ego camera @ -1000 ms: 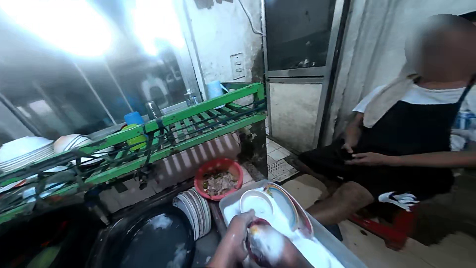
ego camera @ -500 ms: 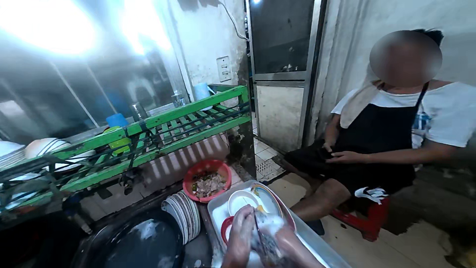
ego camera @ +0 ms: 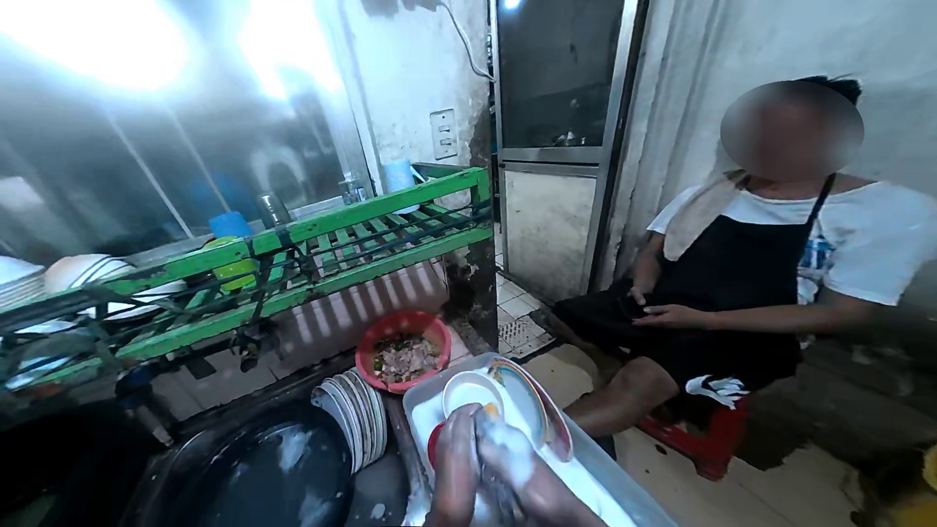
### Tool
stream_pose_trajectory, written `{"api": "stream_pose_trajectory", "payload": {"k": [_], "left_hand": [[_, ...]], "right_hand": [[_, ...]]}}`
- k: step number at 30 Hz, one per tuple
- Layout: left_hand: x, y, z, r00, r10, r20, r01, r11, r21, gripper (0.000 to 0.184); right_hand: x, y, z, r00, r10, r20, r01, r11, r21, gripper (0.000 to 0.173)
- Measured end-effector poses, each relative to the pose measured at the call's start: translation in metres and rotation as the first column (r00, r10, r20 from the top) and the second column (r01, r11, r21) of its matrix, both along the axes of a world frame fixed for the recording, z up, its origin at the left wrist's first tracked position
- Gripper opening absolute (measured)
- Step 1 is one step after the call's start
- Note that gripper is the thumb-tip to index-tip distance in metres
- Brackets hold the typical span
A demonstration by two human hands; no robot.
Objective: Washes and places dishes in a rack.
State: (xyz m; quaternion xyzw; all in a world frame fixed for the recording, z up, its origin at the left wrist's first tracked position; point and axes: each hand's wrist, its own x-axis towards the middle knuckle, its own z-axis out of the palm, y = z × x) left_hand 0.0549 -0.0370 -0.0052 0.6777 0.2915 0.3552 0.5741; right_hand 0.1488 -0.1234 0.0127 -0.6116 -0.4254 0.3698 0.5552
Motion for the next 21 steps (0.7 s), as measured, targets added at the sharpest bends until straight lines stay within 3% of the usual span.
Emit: {"api": "stream_pose_trajectory", "payload": {"k": [1,2,4,6,7,9,10,11,13,15,16,17,18,19,20,21], "left_hand": [[-0.004,0.006,0.007,0.996,-0.051,-0.072,0.042,0.990,-0.132,0.042],[-0.006,0.012,0.015,0.983,-0.105,-0.151,0.054,0.951,-0.305,0.038],[-0.004,0.025,0.024,0.934,-0.256,-0.251,0.090,0.845,-0.528,0.038],[-0.002,0.026,0.030,0.918,-0.273,-0.286,0.082,0.838,-0.539,0.053],[-0.001,0.023,0.028,0.934,-0.225,-0.278,0.079,0.888,-0.454,0.058],[0.004,0.012,0.024,0.973,-0.091,-0.210,0.068,0.991,-0.115,0.049],[0.007,0.007,0.024,0.984,-0.036,-0.176,0.040,0.999,0.015,0.044],[0.007,0.005,0.027,0.983,-0.020,-0.183,0.029,0.998,0.050,0.042],[0.000,0.012,0.039,0.945,-0.139,-0.296,0.098,0.984,-0.148,0.045],[-0.004,0.030,0.043,0.871,-0.347,-0.348,0.177,0.882,-0.436,0.047],[-0.005,0.035,0.041,0.837,-0.402,-0.373,0.184,0.847,-0.499,0.051],[-0.006,0.037,0.038,0.832,-0.400,-0.384,0.177,0.848,-0.500,0.058],[-0.007,0.035,0.036,0.862,-0.341,-0.376,0.163,0.887,-0.432,0.064],[-0.007,0.032,0.031,0.911,-0.239,-0.335,0.144,0.948,-0.284,0.060],[-0.005,0.026,0.028,0.957,-0.141,-0.253,0.114,0.986,-0.120,0.050],[-0.003,0.022,0.025,0.981,-0.088,-0.171,0.090,0.996,0.002,0.043]], "right_hand": [[-0.001,0.001,-0.005,0.953,0.078,0.292,-0.095,0.994,0.046,0.035],[-0.003,-0.002,-0.004,0.809,0.138,0.572,-0.183,0.983,0.023,0.037],[-0.005,-0.010,-0.002,0.559,0.239,0.794,-0.240,0.963,-0.120,0.033],[-0.003,-0.010,0.009,0.537,0.295,0.791,-0.209,0.954,-0.214,0.031],[0.000,-0.007,0.014,0.605,0.279,0.745,-0.170,0.960,-0.221,0.030],[0.005,0.002,0.025,0.832,0.190,0.522,-0.064,0.966,-0.249,0.038],[0.005,0.005,0.032,0.906,0.124,0.406,-0.016,0.966,-0.259,0.042],[0.001,0.005,0.034,0.921,0.081,0.382,0.011,0.972,-0.234,0.043],[-0.009,-0.002,0.020,0.797,0.103,0.596,-0.027,0.991,-0.135,0.040],[-0.014,-0.011,0.002,0.522,0.169,0.836,-0.141,0.984,-0.111,0.035],[-0.014,-0.014,-0.005,0.431,0.179,0.884,-0.179,0.978,-0.111,0.034],[-0.014,-0.013,-0.008,0.411,0.187,0.892,-0.178,0.976,-0.123,0.033],[-0.014,-0.008,-0.007,0.476,0.180,0.861,-0.144,0.982,-0.126,0.033],[-0.014,-0.002,-0.004,0.607,0.133,0.784,-0.081,0.991,-0.105,0.033],[-0.017,0.003,0.003,0.764,0.048,0.643,0.004,0.997,-0.079,0.037],[-0.019,0.007,0.008,0.860,-0.040,0.509,0.079,0.995,-0.054,0.040]]}}
